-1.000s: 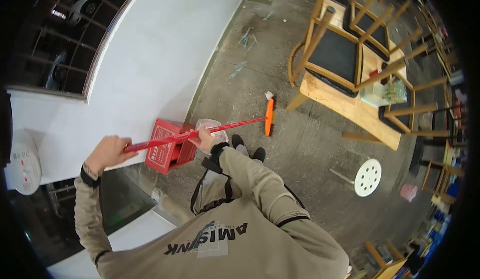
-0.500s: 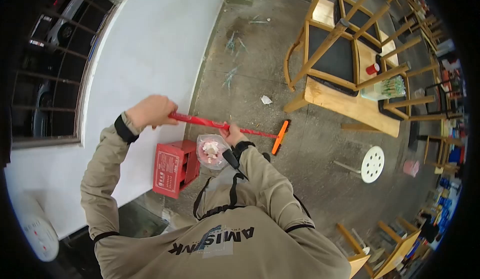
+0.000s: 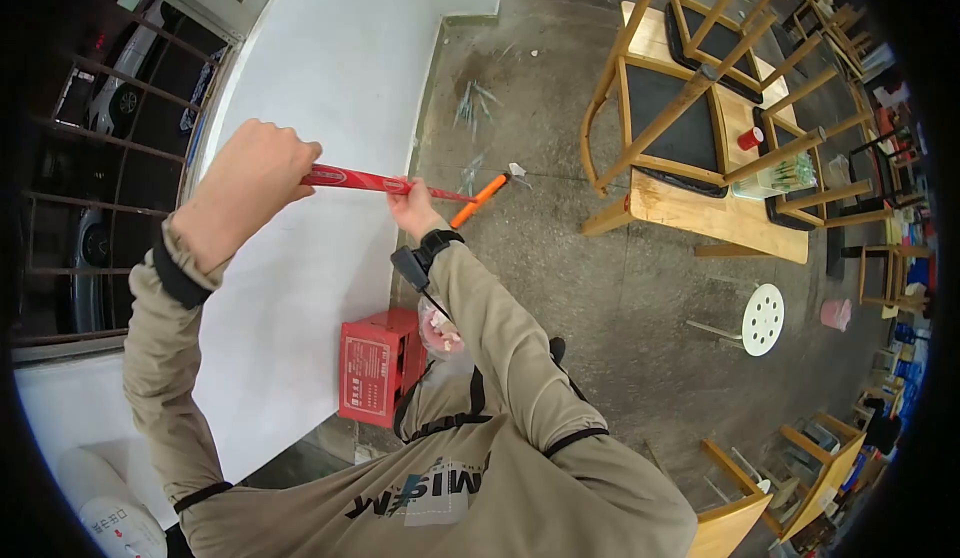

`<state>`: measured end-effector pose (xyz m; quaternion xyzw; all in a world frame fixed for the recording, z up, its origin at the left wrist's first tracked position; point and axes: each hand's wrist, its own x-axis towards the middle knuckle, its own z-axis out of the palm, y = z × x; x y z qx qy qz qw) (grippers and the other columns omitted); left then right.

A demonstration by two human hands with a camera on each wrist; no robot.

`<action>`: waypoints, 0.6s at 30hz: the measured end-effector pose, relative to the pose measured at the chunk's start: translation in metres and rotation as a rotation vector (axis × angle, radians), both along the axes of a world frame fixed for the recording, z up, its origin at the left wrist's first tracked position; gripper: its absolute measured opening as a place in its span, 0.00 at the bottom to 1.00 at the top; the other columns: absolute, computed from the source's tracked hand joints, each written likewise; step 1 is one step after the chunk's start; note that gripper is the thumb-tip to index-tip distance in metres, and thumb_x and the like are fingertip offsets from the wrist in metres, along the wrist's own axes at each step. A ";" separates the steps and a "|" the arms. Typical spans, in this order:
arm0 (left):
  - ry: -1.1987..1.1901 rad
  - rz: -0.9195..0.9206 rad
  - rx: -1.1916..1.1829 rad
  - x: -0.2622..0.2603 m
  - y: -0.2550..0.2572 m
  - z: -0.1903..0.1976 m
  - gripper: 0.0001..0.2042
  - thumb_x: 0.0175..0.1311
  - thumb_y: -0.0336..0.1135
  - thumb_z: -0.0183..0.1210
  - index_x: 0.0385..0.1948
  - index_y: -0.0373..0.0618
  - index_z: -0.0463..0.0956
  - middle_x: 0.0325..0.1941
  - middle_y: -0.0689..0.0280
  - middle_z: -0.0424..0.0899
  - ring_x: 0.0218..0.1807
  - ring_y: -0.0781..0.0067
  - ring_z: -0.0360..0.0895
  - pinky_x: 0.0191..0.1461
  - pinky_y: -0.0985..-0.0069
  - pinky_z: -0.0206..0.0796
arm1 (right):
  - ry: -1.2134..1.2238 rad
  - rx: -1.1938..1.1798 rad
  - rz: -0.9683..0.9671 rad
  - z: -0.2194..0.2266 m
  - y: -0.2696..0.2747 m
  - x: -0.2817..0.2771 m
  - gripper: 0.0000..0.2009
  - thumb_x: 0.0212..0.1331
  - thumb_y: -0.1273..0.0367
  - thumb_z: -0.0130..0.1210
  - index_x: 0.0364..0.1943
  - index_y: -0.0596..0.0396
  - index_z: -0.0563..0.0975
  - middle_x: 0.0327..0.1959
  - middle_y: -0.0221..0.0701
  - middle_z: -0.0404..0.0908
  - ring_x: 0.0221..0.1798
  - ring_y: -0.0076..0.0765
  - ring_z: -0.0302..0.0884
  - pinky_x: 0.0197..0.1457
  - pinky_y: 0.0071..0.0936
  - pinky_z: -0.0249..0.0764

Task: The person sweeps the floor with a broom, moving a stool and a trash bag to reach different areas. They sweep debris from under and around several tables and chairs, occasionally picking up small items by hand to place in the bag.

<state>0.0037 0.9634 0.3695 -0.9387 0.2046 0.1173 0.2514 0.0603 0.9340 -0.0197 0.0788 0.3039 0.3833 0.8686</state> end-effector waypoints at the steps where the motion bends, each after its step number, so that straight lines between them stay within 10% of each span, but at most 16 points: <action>1: -0.077 -0.044 -0.010 -0.004 0.001 0.013 0.11 0.44 0.40 0.64 0.19 0.43 0.74 0.15 0.62 0.74 0.23 0.62 0.74 0.30 0.69 0.65 | -0.008 0.006 -0.010 0.011 0.008 0.004 0.04 0.56 0.73 0.40 0.26 0.56 0.67 0.25 0.31 0.73 0.31 0.31 0.74 0.43 0.28 0.75; 8: -0.124 0.079 -0.001 -0.035 0.009 0.053 0.12 0.46 0.41 0.64 0.20 0.42 0.74 0.12 0.61 0.73 0.19 0.61 0.73 0.26 0.70 0.64 | -0.048 -0.119 0.105 0.060 0.009 0.001 0.06 0.57 0.71 0.40 0.29 0.57 0.67 0.27 0.32 0.74 0.34 0.33 0.74 0.45 0.28 0.74; 18: 0.067 0.323 -0.368 -0.004 0.052 -0.068 0.15 0.49 0.47 0.61 0.19 0.44 0.75 0.16 0.59 0.76 0.23 0.57 0.75 0.27 0.65 0.66 | 0.148 -0.333 0.365 -0.015 -0.080 0.025 0.09 0.57 0.74 0.36 0.40 0.60 0.66 0.37 0.36 0.75 0.45 0.40 0.75 0.54 0.42 0.72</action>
